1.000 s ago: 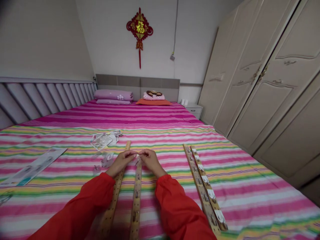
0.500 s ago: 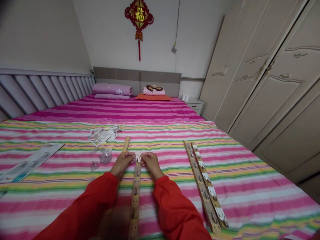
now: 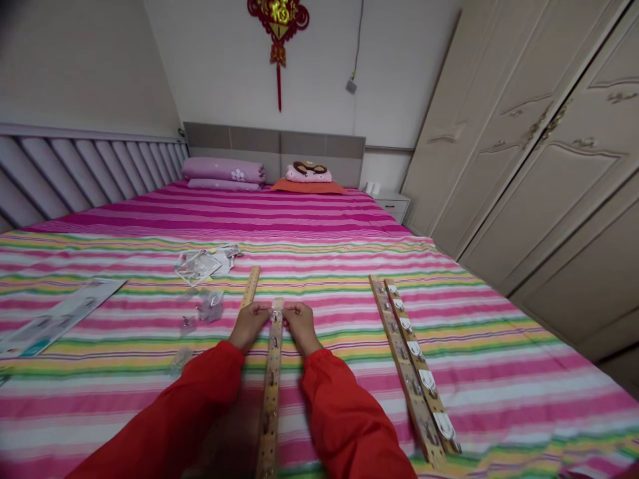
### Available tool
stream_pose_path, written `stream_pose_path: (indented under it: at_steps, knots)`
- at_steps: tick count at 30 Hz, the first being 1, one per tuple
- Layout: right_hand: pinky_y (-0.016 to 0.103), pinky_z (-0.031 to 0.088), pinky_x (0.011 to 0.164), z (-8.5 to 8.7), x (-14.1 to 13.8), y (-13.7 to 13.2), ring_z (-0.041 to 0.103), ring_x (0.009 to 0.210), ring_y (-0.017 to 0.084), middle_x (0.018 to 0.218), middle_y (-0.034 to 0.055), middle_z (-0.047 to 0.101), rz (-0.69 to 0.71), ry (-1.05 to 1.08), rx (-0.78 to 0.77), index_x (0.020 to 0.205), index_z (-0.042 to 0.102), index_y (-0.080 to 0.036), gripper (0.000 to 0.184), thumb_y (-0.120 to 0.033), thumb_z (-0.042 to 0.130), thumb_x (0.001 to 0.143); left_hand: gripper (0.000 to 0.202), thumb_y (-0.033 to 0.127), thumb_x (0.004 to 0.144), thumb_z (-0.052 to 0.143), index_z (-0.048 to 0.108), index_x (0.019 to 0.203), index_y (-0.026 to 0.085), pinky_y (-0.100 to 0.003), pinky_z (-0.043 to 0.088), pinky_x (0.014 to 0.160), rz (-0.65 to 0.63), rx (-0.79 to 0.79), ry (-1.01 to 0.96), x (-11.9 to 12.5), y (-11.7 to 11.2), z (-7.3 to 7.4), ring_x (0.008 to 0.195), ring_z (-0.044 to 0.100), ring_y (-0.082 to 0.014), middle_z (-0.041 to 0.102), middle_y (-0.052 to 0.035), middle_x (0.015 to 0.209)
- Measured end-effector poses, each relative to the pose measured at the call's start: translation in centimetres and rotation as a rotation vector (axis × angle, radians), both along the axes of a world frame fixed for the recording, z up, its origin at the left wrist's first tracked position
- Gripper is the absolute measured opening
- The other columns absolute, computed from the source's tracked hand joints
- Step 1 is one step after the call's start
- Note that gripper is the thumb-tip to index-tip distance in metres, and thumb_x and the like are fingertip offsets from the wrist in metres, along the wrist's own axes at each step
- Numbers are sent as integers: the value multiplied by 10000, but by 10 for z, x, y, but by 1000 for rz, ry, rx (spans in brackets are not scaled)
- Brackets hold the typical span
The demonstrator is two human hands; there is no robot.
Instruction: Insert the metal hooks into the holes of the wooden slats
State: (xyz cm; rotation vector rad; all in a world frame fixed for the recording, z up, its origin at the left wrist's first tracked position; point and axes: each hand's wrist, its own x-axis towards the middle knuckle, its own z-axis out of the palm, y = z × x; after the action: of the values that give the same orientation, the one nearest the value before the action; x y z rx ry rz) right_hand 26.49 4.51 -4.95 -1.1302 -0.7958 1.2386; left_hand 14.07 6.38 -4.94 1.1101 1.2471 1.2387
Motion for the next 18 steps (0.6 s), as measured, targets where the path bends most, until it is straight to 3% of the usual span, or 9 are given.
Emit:
stream_pose_path:
  at_steps: [7,18]
  knots:
    - [189,259,356,-3,-2,2,415,354,77,375,-64,497,-33,-4,-3,566,552,-175,95,-243,603,523,211,285,499,686,619,625,129,-249,432,550,-7,-16,12,1,0,-3,548,580,-142,648,-10,561]
    - [194,254,365,-5,-3,0,393,350,77,366,-66,490,-34,-15,-9,551,549,-178,61,-220,590,536,180,273,518,665,601,629,146,-274,463,610,-9,-19,44,2,-1,-9,623,618,-176,633,-1,554]
